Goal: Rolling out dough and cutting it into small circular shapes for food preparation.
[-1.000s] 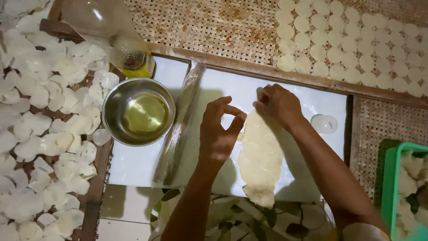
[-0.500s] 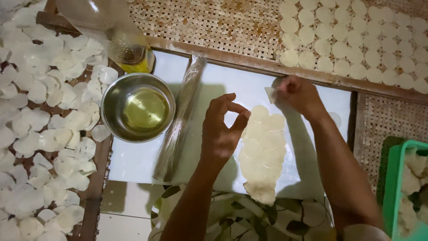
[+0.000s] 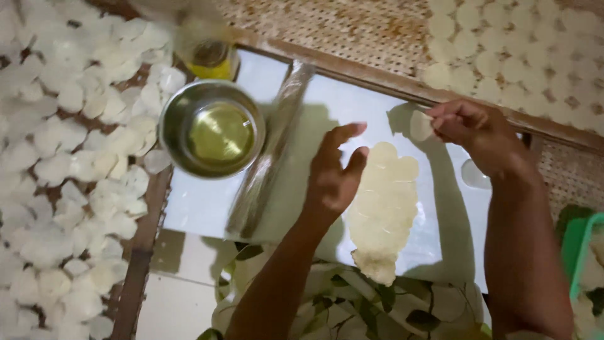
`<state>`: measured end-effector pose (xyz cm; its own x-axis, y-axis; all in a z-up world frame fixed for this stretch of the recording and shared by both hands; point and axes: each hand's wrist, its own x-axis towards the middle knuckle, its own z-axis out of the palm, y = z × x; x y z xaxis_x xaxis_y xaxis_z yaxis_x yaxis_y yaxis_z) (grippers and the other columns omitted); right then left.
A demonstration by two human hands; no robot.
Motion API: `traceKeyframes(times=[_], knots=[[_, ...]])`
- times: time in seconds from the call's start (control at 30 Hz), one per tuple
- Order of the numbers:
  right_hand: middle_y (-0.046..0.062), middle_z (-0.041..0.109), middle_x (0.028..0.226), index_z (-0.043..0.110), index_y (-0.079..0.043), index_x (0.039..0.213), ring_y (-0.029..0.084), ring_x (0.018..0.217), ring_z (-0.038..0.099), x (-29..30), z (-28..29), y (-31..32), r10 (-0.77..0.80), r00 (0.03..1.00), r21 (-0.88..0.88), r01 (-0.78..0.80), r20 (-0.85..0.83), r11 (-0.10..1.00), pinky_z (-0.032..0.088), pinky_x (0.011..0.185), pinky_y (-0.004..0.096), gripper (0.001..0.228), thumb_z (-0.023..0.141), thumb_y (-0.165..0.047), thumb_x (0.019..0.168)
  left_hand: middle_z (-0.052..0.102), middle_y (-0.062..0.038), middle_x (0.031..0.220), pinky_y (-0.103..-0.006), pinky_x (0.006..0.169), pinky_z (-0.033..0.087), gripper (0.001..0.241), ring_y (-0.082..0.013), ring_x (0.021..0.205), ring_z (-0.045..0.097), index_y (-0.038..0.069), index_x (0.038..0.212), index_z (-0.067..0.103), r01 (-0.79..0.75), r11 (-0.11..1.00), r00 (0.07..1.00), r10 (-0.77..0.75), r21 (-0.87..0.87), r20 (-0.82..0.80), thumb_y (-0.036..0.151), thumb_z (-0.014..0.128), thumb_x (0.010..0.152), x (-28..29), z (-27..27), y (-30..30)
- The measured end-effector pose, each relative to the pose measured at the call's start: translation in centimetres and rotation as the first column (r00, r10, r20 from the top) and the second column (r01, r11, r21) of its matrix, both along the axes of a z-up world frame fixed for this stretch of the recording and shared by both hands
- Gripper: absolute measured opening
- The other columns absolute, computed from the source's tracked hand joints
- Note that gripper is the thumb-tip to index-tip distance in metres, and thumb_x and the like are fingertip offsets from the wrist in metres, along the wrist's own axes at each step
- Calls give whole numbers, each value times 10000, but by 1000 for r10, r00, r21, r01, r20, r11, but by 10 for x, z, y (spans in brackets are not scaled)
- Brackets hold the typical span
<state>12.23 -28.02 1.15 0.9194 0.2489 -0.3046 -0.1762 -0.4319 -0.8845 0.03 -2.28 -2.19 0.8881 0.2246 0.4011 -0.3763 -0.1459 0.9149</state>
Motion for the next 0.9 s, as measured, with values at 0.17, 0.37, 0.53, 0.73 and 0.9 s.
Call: traceKeyframes(times=[0.17, 0.37, 0.53, 0.73, 0.9], knots=[[100, 718, 967, 698, -31, 1173, 155, 812, 639, -23, 13, 23, 142, 990, 248, -133, -22, 960, 573, 781, 300, 233, 656, -45, 944, 615, -8, 1071, -469, 1041, 366, 582, -148, 952, 548, 142, 1221, 636, 386, 17, 793, -517, -922, 323, 448, 906, 807, 7, -62, -22], [99, 720, 1020, 682, -1, 1225, 125, 851, 667, -42, -1, 36, 116, 993, 421, -93, -30, 902, 567, 805, 238, 257, 655, -63, 977, 370, -260, 1499, -513, 1217, 360, 993, -424, 1379, 402, 20, 1544, 302, 197, -23, 785, -595, -980, 171, 161, 773, 682, 24, -100, -42], [95, 645, 1011, 628, 20, 1296, 171, 910, 660, -46, -24, 37, 15, 998, 432, 12, -59, 902, 573, 869, 286, 280, 574, -66, 1036, 546, -134, 1294, -452, 1192, 434, 570, -285, 1258, 561, 86, 1442, 504, 75, 46, 800, -599, -996, 33, 298, 628, 927, 21, -61, -28], [141, 652, 1049, 598, 35, 1329, 212, 980, 669, -59, -19, 53, -29, 1000, 428, 27, -3, 904, 572, 895, 328, 315, 535, -117, 1060, 615, -114, 1161, -477, 1187, 421, 584, -261, 1200, 613, 31, 1328, 636, -7, 369, 810, -543, -929, -221, 526, 519, 1042, 15, -8, -4], [198, 705, 1150, 633, -3, 1347, 242, 1017, 656, -66, 13, 75, 31, 978, 86, -50, 208, 995, 556, 943, 413, 328, 558, -168, 1074, 648, -175, 1218, -514, 1170, 433, 564, -328, 1197, 638, 13, 1306, 669, 11, 578, 802, -492, -816, -338, 481, 555, 1010, 16, 4, 2]])
